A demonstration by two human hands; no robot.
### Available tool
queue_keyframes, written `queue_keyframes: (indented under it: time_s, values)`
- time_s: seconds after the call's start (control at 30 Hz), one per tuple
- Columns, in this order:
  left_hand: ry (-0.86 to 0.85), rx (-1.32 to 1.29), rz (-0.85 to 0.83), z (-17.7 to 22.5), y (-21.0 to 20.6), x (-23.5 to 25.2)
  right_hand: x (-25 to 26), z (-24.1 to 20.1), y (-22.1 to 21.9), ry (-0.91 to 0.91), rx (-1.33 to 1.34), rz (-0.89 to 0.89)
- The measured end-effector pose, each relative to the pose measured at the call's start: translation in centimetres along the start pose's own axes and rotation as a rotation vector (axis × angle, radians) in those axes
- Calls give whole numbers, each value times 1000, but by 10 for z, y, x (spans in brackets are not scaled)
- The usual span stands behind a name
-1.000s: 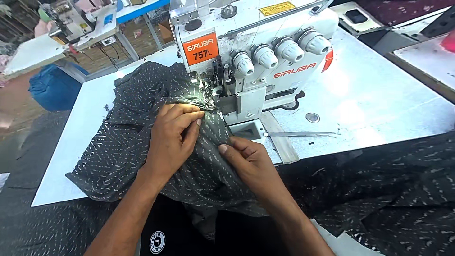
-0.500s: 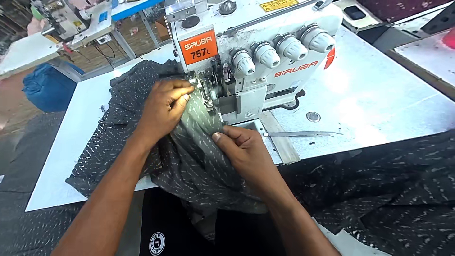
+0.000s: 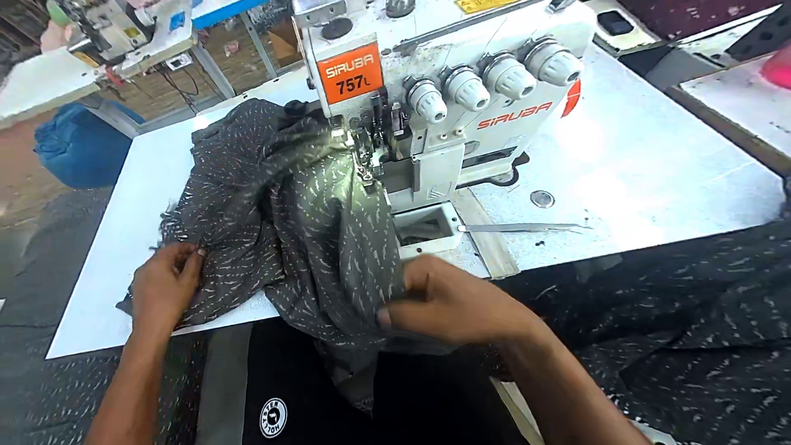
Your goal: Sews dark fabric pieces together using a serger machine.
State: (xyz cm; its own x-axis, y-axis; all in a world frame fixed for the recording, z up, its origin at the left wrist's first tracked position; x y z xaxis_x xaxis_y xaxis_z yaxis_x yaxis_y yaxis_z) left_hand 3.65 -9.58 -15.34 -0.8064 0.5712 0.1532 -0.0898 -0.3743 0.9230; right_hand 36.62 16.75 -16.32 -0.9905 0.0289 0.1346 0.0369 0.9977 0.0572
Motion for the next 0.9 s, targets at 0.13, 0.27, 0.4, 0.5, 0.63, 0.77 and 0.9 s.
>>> queue_keyframes:
  time_s: [0.13, 0.27, 0.4, 0.5, 0.63, 0.77, 0.9]
  values:
    - [130, -607, 209, 21, 66, 24, -28, -7, -9, 140, 119, -368]
    - [-207, -513, 267, 68, 120, 92, -30, 18, -39, -23, 204, -447]
    - [-550, 72, 150, 152, 108, 38, -55, 19, -63, -172, -142, -260]
    - [-511, -262, -226, 169, 41, -62, -74, 31, -72, -434, -442, -245]
    - [-472, -429, -395, 160, -15, -118, -89, 12, -81, -61, -291, -65]
    - [-351, -451, -326, 132, -2, -124, -134, 17, -61, -143, -444, 314]
    - [-178, -276, -273, 74, 5, -112, -207, -50, -46, -126, -53, 76]
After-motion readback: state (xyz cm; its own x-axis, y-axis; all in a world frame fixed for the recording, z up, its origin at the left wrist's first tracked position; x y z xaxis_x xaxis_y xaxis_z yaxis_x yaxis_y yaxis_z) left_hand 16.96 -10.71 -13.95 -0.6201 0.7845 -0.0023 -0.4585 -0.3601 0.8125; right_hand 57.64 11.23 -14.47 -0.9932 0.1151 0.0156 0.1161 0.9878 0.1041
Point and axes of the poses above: each hand's wrist, its own x-axis towards the middle knuckle, its own y-axis out of the back of the hand, z = x × y, the point moved 3 cm from there along x, towards the middle knuckle, and after that the axes turned 1 degree about -z, right-handed, at the moved point
